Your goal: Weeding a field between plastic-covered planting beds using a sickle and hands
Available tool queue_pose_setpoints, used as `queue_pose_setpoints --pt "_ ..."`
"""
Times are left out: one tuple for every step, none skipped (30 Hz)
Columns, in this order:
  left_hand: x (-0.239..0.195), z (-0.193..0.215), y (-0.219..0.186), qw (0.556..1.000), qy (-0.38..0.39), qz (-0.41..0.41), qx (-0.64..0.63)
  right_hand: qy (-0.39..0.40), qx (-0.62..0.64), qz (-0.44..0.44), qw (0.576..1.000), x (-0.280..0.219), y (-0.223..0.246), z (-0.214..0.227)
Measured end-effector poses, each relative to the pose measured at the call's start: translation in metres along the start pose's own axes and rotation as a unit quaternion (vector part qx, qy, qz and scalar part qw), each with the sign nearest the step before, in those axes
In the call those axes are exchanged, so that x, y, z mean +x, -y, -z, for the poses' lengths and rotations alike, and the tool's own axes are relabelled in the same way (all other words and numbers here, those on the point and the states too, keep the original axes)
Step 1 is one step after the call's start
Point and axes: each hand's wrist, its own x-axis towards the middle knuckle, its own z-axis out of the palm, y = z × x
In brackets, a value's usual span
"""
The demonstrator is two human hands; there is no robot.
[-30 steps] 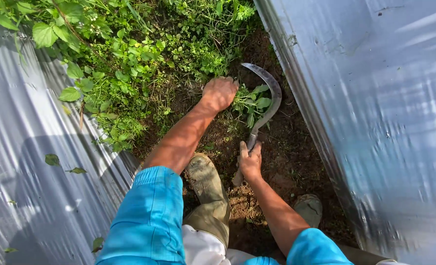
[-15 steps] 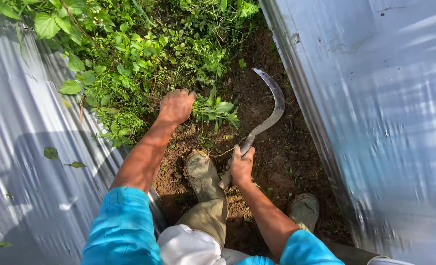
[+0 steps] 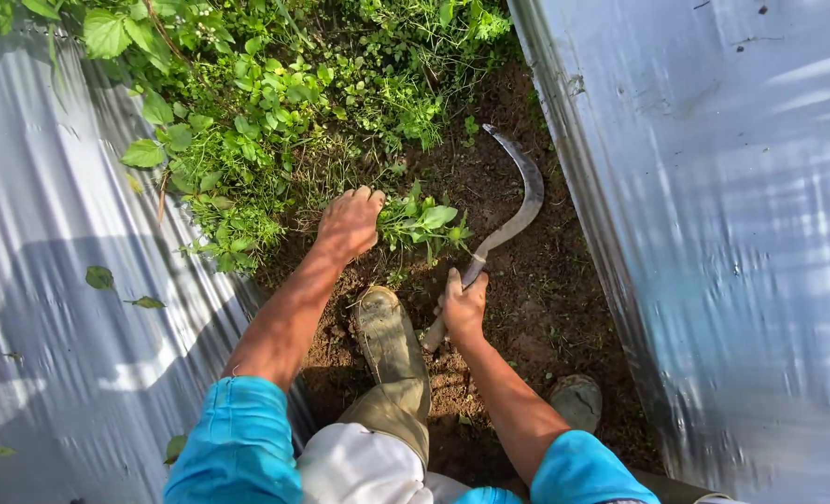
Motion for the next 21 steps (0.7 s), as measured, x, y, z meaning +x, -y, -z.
queue_pose_setpoints --pt "0.006 -0.005 0.003 1.0 -0.008 -0.01 0.016 0.051 -0.082 -0.003 0.995 0.005 0.002 -0.001" --pt "0.01 -0.012 0.008 0.999 -0.017 -0.017 0.03 0.104 -0.166 -0.007 0.981 0.009 0.003 -0.001" --pt "0.01 -0.008 0.007 0.999 -0.018 -0.016 0.028 0.106 -0.168 -0.006 0.98 0.004 0.002 0.009" --pt "0.01 -0.007 0.006 0.999 -0.029 -0.021 -0.003 0.155 -0.246 0.007 0.957 -0.004 -0.001 0.019" --pt "0.01 -0.004 0.005 0.998 -0.041 -0.026 -0.034 0.203 -0.322 0.02 0.925 -0.013 -0.004 0.03" --pt "0.014 -0.006 0.006 0.998 -0.046 -0.026 -0.037 0.203 -0.324 0.025 0.924 -0.019 0.005 0.034" --pt "0.018 -0.007 0.008 0.998 -0.05 -0.025 -0.019 0.17 -0.288 0.024 0.942 -0.025 0.014 0.038" --pt "0.015 -0.015 0.011 0.999 -0.046 -0.02 -0.005 0.141 -0.254 0.015 0.957 -0.038 0.018 0.046" --pt "0.011 -0.016 0.008 0.999 -0.045 -0.015 -0.009 0.145 -0.259 0.014 0.955 -0.022 -0.006 0.042" --pt "0.009 -0.014 0.008 0.999 -0.047 -0.012 -0.021 0.066 -0.184 0.053 0.979 -0.006 -0.03 0.034" --pt "0.006 -0.011 0.007 0.998 -0.05 -0.01 -0.032 -0.013 -0.106 0.09 0.99 0.011 -0.053 0.027" --pt "0.008 -0.016 0.012 0.998 -0.052 -0.007 -0.031 -0.009 -0.105 0.091 0.99 0.018 -0.035 0.017" --pt "0.01 -0.021 0.017 0.999 -0.047 -0.004 -0.017 -0.015 -0.143 0.089 0.986 0.026 -0.017 0.008" --pt "0.012 -0.029 0.02 0.999 -0.04 -0.004 -0.004 -0.023 -0.182 0.085 0.979 0.031 -0.001 0.001" --pt "0.008 -0.026 0.017 0.999 -0.039 -0.003 -0.004 -0.023 -0.183 0.084 0.979 0.034 -0.003 -0.005" --pt "0.007 -0.022 0.013 0.999 -0.04 0.005 0.002 -0.034 -0.189 0.077 0.978 0.042 -0.002 -0.012" --pt "0.007 -0.017 0.009 0.999 -0.041 0.013 0.008 -0.044 -0.195 0.071 0.977 0.05 -0.001 -0.019" --pt "0.008 -0.012 0.01 0.999 -0.044 0.015 0.005 -0.043 -0.198 0.074 0.977 0.063 -0.01 -0.028" --pt "0.008 -0.009 0.012 0.999 -0.033 0.007 0.009 0.002 -0.167 0.067 0.984 0.075 -0.02 -0.037" --pt "0.001 -0.012 0.013 1.0 -0.015 0.003 0.009 0.049 -0.141 0.052 0.987 0.078 -0.038 -0.041" --pt "-0.008 -0.017 0.01 1.0 -0.009 0.007 0.003 0.053 -0.148 0.047 0.987 0.056 -0.018 -0.027"
